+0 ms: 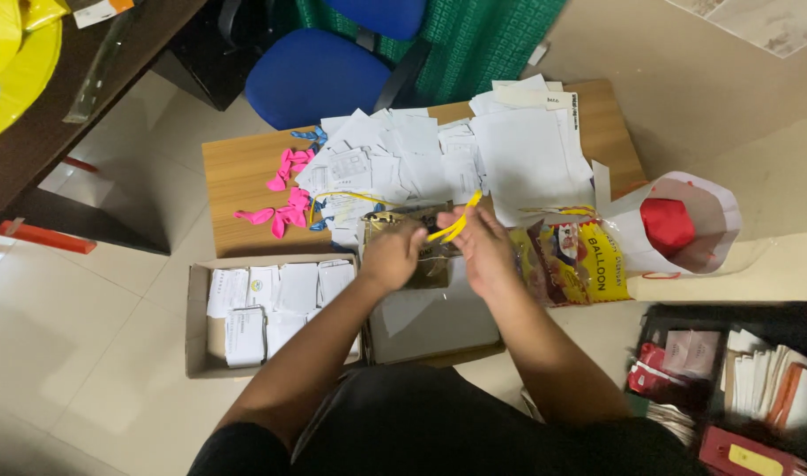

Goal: Sorting through a pile of envelopes and papers on a desk, then checking a red garment.

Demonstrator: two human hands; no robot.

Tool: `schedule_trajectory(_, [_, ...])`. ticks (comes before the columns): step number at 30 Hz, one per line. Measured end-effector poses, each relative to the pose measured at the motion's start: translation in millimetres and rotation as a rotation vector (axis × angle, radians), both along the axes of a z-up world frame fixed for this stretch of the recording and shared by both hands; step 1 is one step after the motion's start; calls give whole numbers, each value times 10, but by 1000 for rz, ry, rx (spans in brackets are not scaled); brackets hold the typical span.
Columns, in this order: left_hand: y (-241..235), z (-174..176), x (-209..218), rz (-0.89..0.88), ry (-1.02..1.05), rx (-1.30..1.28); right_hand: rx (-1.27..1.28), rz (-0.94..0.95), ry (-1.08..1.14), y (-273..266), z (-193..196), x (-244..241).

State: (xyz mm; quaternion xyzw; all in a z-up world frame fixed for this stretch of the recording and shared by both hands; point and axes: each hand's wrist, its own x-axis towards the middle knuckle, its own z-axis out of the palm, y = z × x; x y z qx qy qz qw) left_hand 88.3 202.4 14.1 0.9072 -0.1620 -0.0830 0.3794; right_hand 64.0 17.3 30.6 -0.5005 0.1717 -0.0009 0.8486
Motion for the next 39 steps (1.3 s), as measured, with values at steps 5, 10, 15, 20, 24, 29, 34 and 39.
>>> schedule_trajectory(5, [65,-501,398,-20,-343,201,29,-20,-79,-246,-80,-3])
schedule_trajectory(10, [197,-563,142,-170,-373,411,135,-15,-136,-162,-35,23])
schedule_trajectory(15, [357,-228,-554,-288,-546,315,122,194,-419,85,-309,155])
schedule_trajectory(20, [454,-130,-1010,-280,-560,204,-690,941,-355,293,-429,214])
schedule_trajectory(24, [526,-124,-1182,-215,-619,163,-1290,1397,-276,329,-519,159])
schedule_trajectory(29, [551,-99,-1255,-231,-604,127,-1582,1550,-175,359,-892,36])
schedule_trajectory(34, [556,-188,-1224,-215,-614,82,-1484,1658,-207,472,-78,270])
schedule_trajectory(39, [608,-89,-1273,-205,-580,58,-995,991,-262,379,138,765])
